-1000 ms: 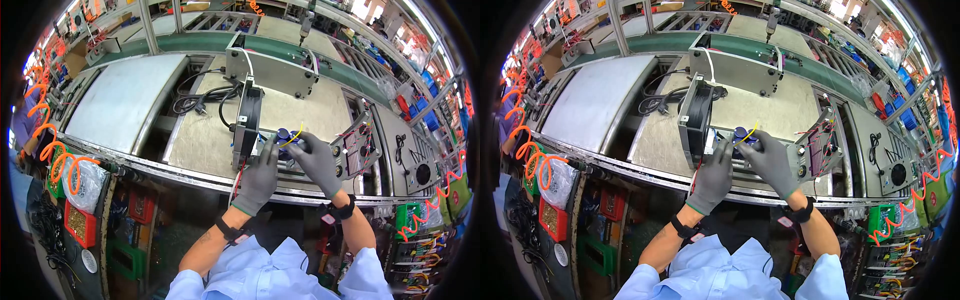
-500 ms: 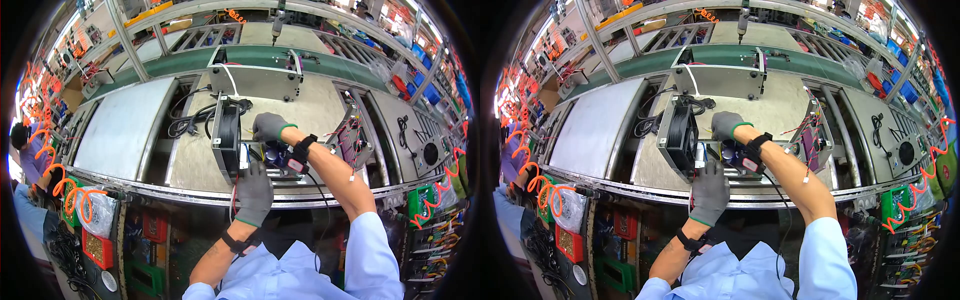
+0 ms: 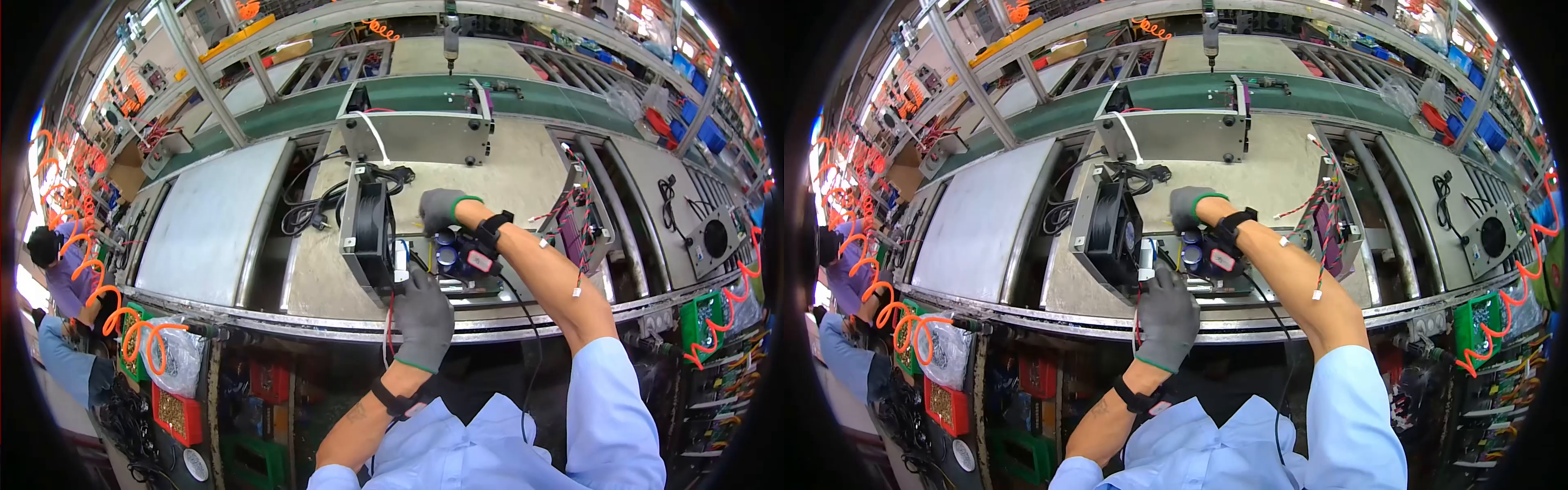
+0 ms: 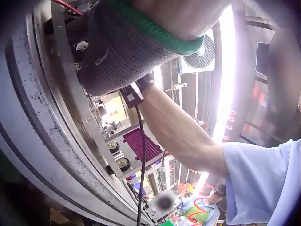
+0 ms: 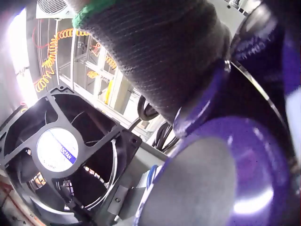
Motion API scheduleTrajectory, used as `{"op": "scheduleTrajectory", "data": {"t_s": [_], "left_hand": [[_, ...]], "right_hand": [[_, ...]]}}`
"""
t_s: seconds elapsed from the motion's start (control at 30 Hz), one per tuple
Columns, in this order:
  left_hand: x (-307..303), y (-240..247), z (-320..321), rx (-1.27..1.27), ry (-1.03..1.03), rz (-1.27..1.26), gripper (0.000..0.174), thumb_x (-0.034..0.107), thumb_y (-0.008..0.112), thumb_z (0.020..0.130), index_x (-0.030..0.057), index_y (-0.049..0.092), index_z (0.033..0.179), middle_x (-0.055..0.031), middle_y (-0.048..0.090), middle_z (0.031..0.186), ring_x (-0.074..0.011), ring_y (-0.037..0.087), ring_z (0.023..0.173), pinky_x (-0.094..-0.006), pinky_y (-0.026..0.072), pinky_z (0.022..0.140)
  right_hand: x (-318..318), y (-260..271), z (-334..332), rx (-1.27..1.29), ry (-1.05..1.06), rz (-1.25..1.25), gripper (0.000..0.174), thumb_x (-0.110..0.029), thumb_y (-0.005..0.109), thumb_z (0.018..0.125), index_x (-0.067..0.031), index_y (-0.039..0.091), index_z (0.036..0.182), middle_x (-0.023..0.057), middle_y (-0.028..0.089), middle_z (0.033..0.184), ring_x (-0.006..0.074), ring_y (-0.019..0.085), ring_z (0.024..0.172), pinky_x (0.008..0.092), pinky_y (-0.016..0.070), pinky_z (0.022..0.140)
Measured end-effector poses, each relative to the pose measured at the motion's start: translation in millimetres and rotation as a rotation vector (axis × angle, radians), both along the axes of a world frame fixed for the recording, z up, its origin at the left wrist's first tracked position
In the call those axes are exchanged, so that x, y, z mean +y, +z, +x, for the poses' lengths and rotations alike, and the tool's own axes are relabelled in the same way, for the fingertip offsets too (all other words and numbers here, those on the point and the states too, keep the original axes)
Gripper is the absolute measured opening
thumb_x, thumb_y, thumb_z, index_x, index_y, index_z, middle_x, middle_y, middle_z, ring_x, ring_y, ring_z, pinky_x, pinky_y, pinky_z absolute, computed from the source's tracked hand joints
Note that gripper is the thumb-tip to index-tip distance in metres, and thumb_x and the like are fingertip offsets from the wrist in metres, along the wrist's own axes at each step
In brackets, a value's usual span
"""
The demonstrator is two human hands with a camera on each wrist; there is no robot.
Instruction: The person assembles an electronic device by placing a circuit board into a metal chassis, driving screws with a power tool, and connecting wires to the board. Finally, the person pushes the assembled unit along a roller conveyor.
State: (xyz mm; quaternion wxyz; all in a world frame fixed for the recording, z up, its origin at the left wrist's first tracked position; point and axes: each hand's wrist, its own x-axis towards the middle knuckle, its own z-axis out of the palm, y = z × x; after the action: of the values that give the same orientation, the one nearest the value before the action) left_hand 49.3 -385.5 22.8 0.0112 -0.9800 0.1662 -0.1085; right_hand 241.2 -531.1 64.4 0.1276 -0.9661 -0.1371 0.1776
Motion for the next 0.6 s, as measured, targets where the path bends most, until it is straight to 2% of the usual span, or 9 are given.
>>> {"op": "scheduleTrajectory", "data": {"t_s": [0.07,0.13,0.2,0.23,0.33,0.37,0.43,0.47,0.6], "left_hand": [[-4.8,-0.6,4.4,0.054,0.044,0.075,0.046,0.029,0.065,0.087,0.0006,0.066,0.123,-0.0219,0.049,0.141,-0.0287,0.059,0.11,-0.038,0.0539,0.08],[-6.3,5.8,5.4,0.088,0.038,0.131,0.043,0.031,0.064,0.087,0.0041,0.067,0.121,-0.0198,0.049,0.142,-0.0267,0.058,0.111,-0.0376,0.0532,0.078],[-6.0,10.4,4.3,0.117,0.041,0.147,0.044,0.031,0.064,0.087,0.0053,0.067,0.122,-0.0191,0.048,0.142,-0.0265,0.057,0.112,-0.0379,0.0531,0.078],[-2.4,7.3,3.0,0.073,0.016,0.075,0.044,0.028,0.065,0.086,0.0041,0.066,0.123,-0.0201,0.047,0.143,-0.0283,0.058,0.11,-0.0396,0.0535,0.079],[20.1,6.1,-5.5,-0.033,-0.172,-0.24,0.045,0.022,0.066,0.086,0.0005,0.063,0.125,-0.0215,0.049,0.139,-0.0324,0.06,0.108,-0.0422,0.0542,0.083],[30.4,11.9,-14.4,-0.133,-0.291,-0.425,0.041,0.014,0.066,0.086,-0.0009,0.063,0.124,-0.0221,0.055,0.129,-0.0354,0.062,0.106,-0.0455,0.0537,0.086],[51.1,26.7,-34.4,-0.251,-0.327,-0.582,0.037,0.011,0.065,0.088,0.0003,0.065,0.123,-0.0214,0.059,0.12,-0.035,0.064,0.102,-0.0444,0.0545,0.083],[61.1,28.0,-41.1,-0.309,-0.341,-0.66,0.035,0.009,0.064,0.088,0.0009,0.066,0.123,-0.021,0.061,0.116,-0.0347,0.065,0.1,-0.0439,0.0549,0.081],[100.6,7.0,-53.0,-0.123,-0.045,-0.778,0.027,0.011,0.067,0.09,0.0042,0.069,0.116,-0.0168,0.064,0.097,-0.0324,0.067,0.084,-0.0398,0.0551,0.072]], "right_hand": [[-7.5,-2.4,-1.7,0.019,-0.044,-0.048,0.037,-0.024,0.079,0.072,0.0016,0.077,0.099,0.0231,0.075,0.101,0.0397,0.073,0.083,0.0442,0.058,0.079],[-20.5,-11.2,1.2,0.032,0.007,0.037,0.043,-0.032,0.079,0.074,0.0017,0.077,0.1,0.0246,0.075,0.099,0.0415,0.073,0.084,0.0448,0.0578,0.079],[-24.2,-4.5,-8.7,0.068,-0.094,0.078,0.046,-0.038,0.081,0.074,0.0009,0.077,0.099,0.0237,0.075,0.1,0.04,0.073,0.088,0.0443,0.0571,0.08],[-25.0,-1.6,-14.0,0.084,-0.148,0.1,0.048,-0.041,0.081,0.074,0.0005,0.077,0.098,0.0232,0.075,0.1,0.0393,0.073,0.09,0.0441,0.0568,0.081],[-29.5,-16.1,-23.8,-0.249,-0.3,0.054,0.05,-0.048,0.081,0.077,-0.0023,0.077,0.097,0.0209,0.075,0.1,0.0361,0.072,0.093,0.0436,0.0552,0.083],[-30.8,-7.8,-28.5,-0.254,-0.331,0.11,0.049,-0.048,0.08,0.078,-0.0031,0.076,0.097,0.0201,0.075,0.099,0.0353,0.072,0.093,0.0439,0.0549,0.083],[-32.4,25.9,-46.8,-0.253,-0.395,0.225,0.047,-0.048,0.078,0.08,-0.0047,0.075,0.096,0.0184,0.075,0.098,0.0336,0.072,0.093,0.0445,0.0542,0.084],[-30.3,33.6,-65.8,-0.417,-0.431,0.345,0.04,-0.043,0.075,0.085,-0.0052,0.075,0.098,0.0171,0.075,0.095,0.0341,0.072,0.088,0.0449,0.0546,0.081],[-3.1,54.1,-148.7,-0.432,-0.376,0.76,0.031,-0.033,0.069,0.091,-0.0026,0.073,0.098,0.0152,0.075,0.089,0.0323,0.072,0.082,0.0396,0.0559,0.077]]}}
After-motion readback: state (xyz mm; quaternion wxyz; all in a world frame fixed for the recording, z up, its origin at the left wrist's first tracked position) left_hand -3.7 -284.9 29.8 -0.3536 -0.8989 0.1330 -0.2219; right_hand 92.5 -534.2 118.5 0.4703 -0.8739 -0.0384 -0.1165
